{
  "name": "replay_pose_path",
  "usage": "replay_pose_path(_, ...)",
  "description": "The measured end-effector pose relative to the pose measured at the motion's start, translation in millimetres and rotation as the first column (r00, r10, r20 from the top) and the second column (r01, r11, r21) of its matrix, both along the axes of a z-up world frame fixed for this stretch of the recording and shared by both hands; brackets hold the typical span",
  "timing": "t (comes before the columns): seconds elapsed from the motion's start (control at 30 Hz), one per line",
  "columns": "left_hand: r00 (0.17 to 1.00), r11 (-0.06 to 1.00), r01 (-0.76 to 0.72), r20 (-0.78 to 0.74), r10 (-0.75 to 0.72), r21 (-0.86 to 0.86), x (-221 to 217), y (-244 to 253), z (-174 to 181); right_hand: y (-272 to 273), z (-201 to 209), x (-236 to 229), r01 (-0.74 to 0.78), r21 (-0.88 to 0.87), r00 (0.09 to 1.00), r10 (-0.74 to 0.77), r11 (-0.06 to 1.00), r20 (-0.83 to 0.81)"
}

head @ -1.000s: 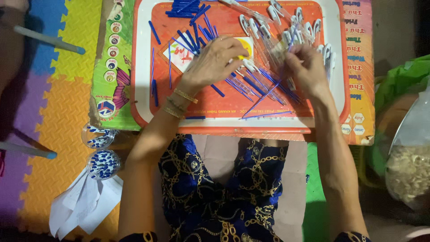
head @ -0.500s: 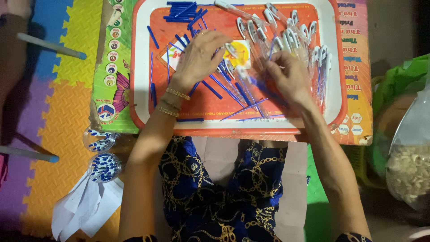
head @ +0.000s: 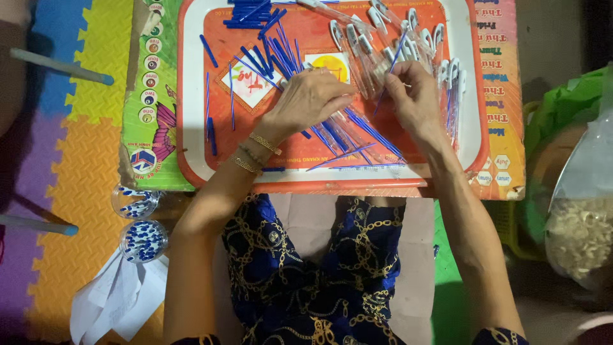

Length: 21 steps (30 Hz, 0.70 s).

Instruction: The person assembles pens by inserting ink refills into barrels and attaching caps by hand while working on a tray.

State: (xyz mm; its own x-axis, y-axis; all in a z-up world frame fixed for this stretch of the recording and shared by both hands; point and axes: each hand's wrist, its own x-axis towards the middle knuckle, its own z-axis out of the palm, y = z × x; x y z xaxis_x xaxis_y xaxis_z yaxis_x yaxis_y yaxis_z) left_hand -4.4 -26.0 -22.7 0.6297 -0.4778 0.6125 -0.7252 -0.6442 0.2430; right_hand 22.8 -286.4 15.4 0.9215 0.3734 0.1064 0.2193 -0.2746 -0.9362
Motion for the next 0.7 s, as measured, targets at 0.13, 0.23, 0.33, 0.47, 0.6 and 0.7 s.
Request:
replay_pose_path(0.13,0.998,0.994,-0.065,0.003,0.065,0.086,18.5,-8.9,-1.6,-1.5,-1.7,2.1,0.049,0.078,0.995,-0.055,0.996,0.080)
replay_pose_path(0.23,0.993,0.988,-0.062,-0.091,0.075,0.139,29.9,-15.6,0.1,-2.3,-1.6,3.1,0.085,0.139,0.993,-0.095,0.987,0.069)
replay_pose_path(0.33,0.984,0.987,-0.075,-0.150,0.097,0.145,41.5,-24.1,-14.2,-3.4,-1.2,2.0,0.088,0.172,0.994,-0.099,0.981,0.056)
replay_pose_path(0.47,0.992,0.977,-0.091,-0.072,0.106,0.190,44.8,-33.6,-12.9,-0.3,2.6,1.5,0.122,0.159,0.988,-0.135,0.980,0.076)
replay_pose_path(0.6,0.986,0.939,-0.152,-0.013,0.164,0.307,40.0,-34.8,-25.6,2.5,8.8,-0.3,0.132,0.126,0.984,-0.145,0.983,0.102)
replay_pose_path(0.7,0.983,0.961,-0.115,-0.110,0.146,0.250,34.0,-30.0,-15.2,3.2,4.4,4.3,0.101,0.195,0.978,-0.133,0.976,0.161)
